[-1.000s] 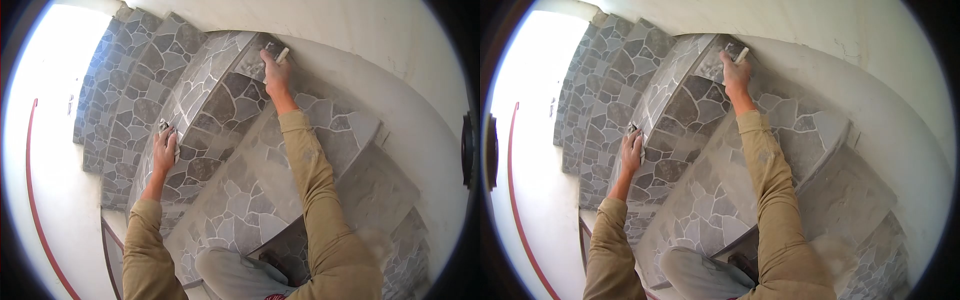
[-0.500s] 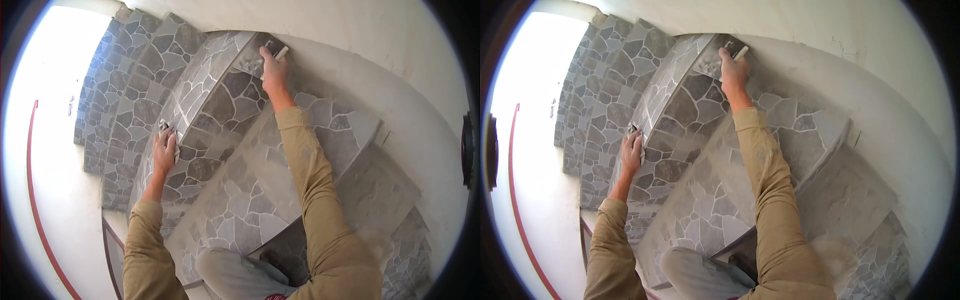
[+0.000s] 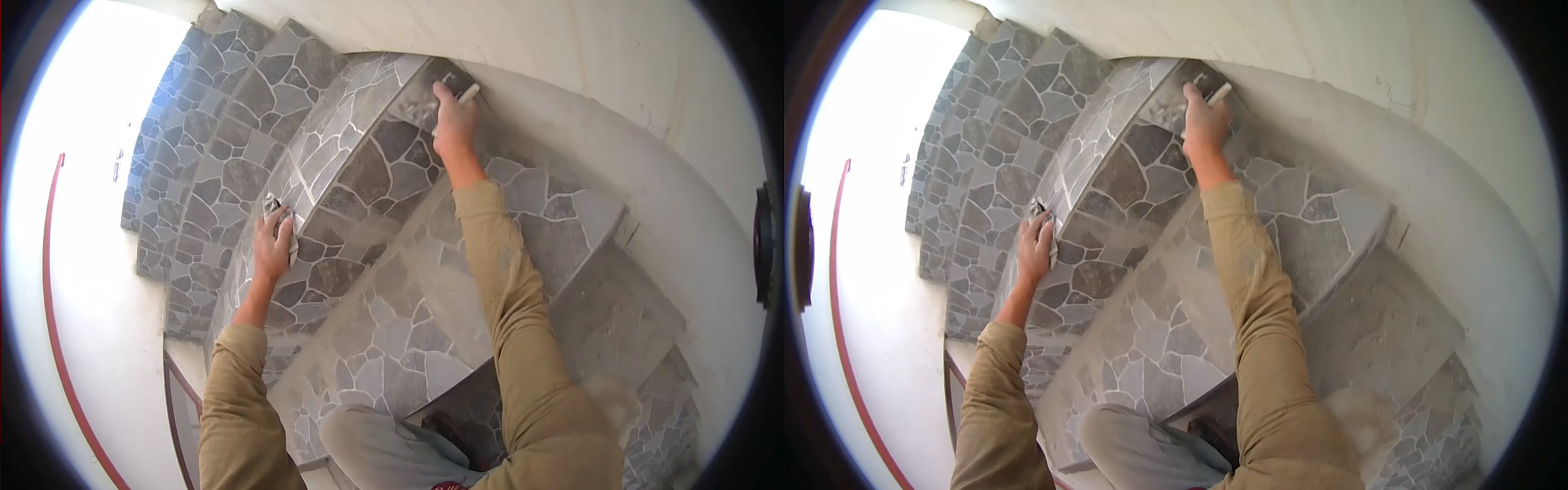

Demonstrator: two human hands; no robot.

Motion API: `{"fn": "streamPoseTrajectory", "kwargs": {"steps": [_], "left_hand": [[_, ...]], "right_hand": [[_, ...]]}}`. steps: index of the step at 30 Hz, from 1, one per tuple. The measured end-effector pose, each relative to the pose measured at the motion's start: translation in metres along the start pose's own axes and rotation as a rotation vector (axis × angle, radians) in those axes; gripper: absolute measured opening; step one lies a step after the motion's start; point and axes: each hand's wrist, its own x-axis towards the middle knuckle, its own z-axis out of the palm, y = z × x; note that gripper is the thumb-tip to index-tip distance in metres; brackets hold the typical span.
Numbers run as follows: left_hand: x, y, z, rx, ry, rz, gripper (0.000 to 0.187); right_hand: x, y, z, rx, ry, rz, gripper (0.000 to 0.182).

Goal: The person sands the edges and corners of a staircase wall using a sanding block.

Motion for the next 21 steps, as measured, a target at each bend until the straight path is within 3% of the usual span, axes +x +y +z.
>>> {"fn": "streamPoseTrajectory", "kwargs": {"steps": [6,9,13,14,21], "left_hand": [[-0.001,0.002,0.000,0.002,0.007,-0.034,0.041],[-0.001,-0.004,0.003,0.020,0.027,-0.006,0.041],[0.000,0.002,0.001,-0.010,-0.001,-0.027,0.040],[0.000,0.001,0.001,-0.010,0.012,-0.015,0.040],[0.007,0.006,-0.003,0.013,0.031,-0.002,0.041]], "right_hand": [[0.004,-0.008,-0.001,0.193,-0.034,0.133,0.036],[-0.011,-0.004,-0.006,0.137,-0.019,0.245,0.038],[0.006,0.012,0.006,0.184,0.069,0.126,0.032],[0.011,0.008,0.000,0.178,-0.020,0.159,0.033],[0.005,0.004,0.005,0.248,-0.010,0.162,0.030]]}}
